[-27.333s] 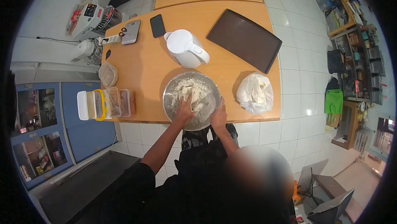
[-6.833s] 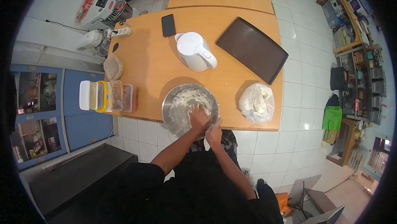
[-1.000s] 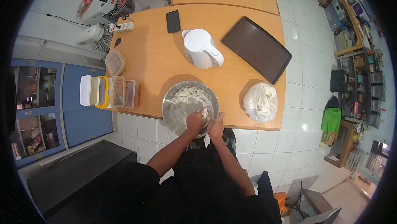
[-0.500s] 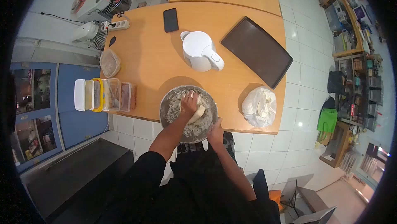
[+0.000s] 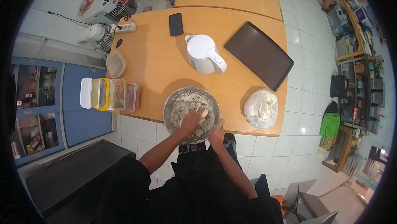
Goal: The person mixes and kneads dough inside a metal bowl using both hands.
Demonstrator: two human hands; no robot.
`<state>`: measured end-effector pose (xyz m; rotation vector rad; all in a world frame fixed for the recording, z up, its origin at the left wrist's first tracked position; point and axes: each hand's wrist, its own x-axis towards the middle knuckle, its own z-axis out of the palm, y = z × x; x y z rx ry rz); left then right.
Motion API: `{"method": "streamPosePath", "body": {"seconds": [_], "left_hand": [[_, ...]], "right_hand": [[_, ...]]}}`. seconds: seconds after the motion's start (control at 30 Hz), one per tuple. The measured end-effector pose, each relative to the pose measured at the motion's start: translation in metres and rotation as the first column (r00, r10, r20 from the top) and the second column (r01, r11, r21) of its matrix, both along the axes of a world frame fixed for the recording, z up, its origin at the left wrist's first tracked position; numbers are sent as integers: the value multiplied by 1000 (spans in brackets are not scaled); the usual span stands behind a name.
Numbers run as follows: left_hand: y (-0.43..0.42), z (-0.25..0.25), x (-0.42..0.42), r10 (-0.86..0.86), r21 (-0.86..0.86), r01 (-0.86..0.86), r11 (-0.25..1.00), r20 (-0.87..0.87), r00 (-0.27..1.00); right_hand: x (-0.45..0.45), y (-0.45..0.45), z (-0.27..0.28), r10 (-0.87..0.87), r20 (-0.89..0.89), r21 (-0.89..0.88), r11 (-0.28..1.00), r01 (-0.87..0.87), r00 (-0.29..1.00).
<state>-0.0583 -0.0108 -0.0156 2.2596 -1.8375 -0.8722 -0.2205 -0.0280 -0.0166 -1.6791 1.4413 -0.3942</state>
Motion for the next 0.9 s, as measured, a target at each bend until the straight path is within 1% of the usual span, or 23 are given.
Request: {"method": "streamPosePath", "body": {"seconds": [0.03, 0.07, 0.13, 0.17, 0.23, 0.27, 0.3, 0.33, 0.37, 0.47, 0.5, 0.57, 0.6, 0.63, 0.67, 0.77, 0.87, 0.9], "left_hand": [[2, -12, -4, -3, -39, 6, 999, 66, 998], [1, -25, -7, 3, -28, -2, 1000, 62, 998], [-2, -35, -11, 22, -4, -22, 1000, 50, 999], [-2, -39, -9, 70, -42, -69, 997, 19, 997], [-5, -33, 1, 157, -120, -161, 980, -43, 987], [-3, -29, 4, 199, -153, -216, 964, -122, 972], [-2, -1, 10, 236, -180, -273, 945, -203, 951], [1, 15, 16, 268, -200, -329, 923, -281, 922], [9, 4, 22, 221, -338, -350, 874, -365, 904], [25, 18, 26, 245, -330, -337, 882, -292, 925], [26, 27, 21, 314, -196, -370, 908, -264, 912], [26, 44, 9, 440, 73, -434, 898, -179, 880], [31, 44, 2, 352, 11, -352, 936, -52, 934], [38, 43, -6, 260, -36, -258, 966, 81, 962], [42, 41, -14, 166, -67, -155, 986, 216, 962], [42, 15, -25, 220, -181, -186, 966, 190, 957], [23, 5, -30, 280, -56, -275, 960, 103, 955], [19, -3, -32, 264, -26, -263, 964, 108, 958]], "right_hand": [[1, 1, 0, -4, -11, -6, 1000, 4, 1000], [1, 2, -1, -10, -25, -12, 1000, 10, 1000], [1, 2, 2, -21, -63, 14, 1000, 22, 998], [3, 1, 4, -24, -77, 25, 999, 26, 997], [5, 1, 0, -23, -28, -37, 999, 22, 999], [3, 1, -2, -26, -7, -67, 997, 26, 1000], [2, -1, -2, -40, -22, -21, 999, 40, 999], [3, -4, -2, -54, -37, 27, 998, 55, 998], [3, -4, -2, -66, -52, 76, 995, 70, 996], [3, -2, 1, -54, 11, 29, 998, 54, 998], [2, -1, 2, -55, -4, 34, 998, 55, 999], [3, -3, 2, -50, -29, 42, 998, 51, 998], [5, -4, 3, -50, -18, 22, 998, 50, 999], [5, -4, 5, -51, -9, 4, 999, 52, 999], [6, -4, 7, -53, -1, -13, 998, 53, 999], [2, -2, -7, -23, -67, 22, 999, 24, 998], [1, -1, -5, -13, -99, 43, 999, 18, 995], [1, -1, -5, -5, -86, 37, 999, 8, 996]]}}
